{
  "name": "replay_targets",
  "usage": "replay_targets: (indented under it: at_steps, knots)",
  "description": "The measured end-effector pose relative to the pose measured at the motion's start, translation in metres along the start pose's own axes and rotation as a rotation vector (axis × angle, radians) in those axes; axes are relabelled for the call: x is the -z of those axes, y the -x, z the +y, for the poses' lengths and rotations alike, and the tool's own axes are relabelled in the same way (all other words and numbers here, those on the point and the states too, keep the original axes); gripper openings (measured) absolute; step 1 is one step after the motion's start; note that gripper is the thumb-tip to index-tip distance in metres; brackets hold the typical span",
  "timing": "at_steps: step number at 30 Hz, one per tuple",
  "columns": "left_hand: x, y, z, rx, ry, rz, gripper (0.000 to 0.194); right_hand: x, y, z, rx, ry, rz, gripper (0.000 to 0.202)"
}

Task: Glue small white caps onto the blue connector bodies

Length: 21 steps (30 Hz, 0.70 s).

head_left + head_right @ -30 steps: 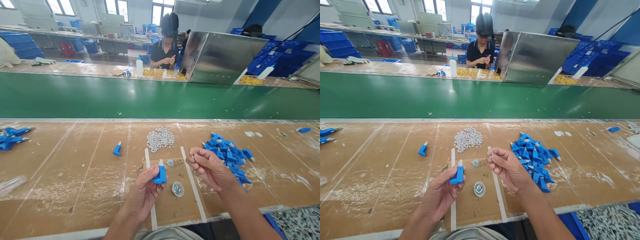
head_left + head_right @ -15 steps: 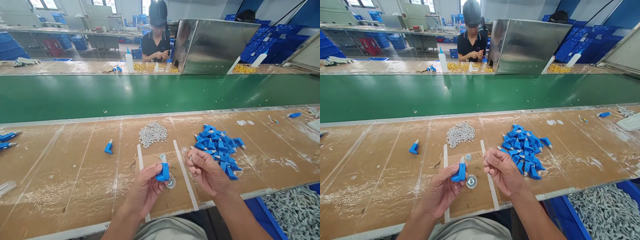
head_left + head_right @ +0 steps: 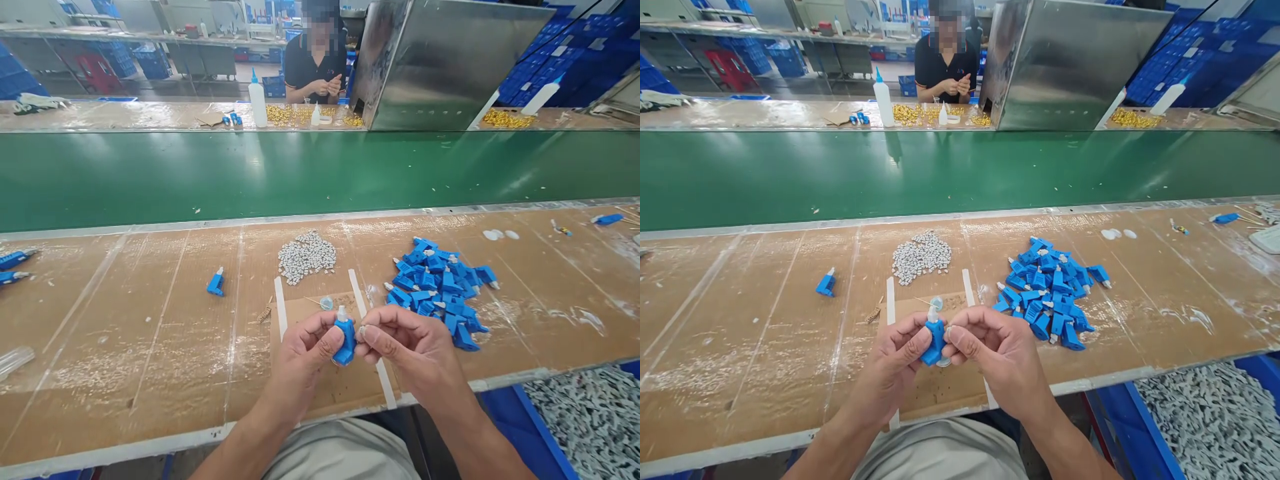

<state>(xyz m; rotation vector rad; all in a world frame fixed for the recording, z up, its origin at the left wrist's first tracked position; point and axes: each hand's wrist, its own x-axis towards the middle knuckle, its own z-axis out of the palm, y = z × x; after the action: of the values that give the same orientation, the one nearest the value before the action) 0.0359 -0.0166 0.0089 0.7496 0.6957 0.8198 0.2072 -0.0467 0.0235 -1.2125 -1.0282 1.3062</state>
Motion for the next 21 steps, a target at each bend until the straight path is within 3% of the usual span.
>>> replay_targets:
  at_steps: [9, 14, 21]
  knots:
    - [0.0012, -0.0008, -0.0024, -0.054, -0.056, -0.02, 0.029, -0.0094, 0.0039, 0.0027, 0.1, 0.116, 0.06, 0.013]
    - [0.0001, -0.001, -0.0045, -0.067, -0.056, 0.037, 0.032, -0.0094, 0.0047, 0.0044, 0.152, 0.222, 0.078, 0.01]
    - [0.0021, -0.0011, 0.0019, -0.109, -0.18, 0.067, 0.03, -0.0062, -0.0012, 0.005, 0.091, 0.225, 0.016, 0.015]
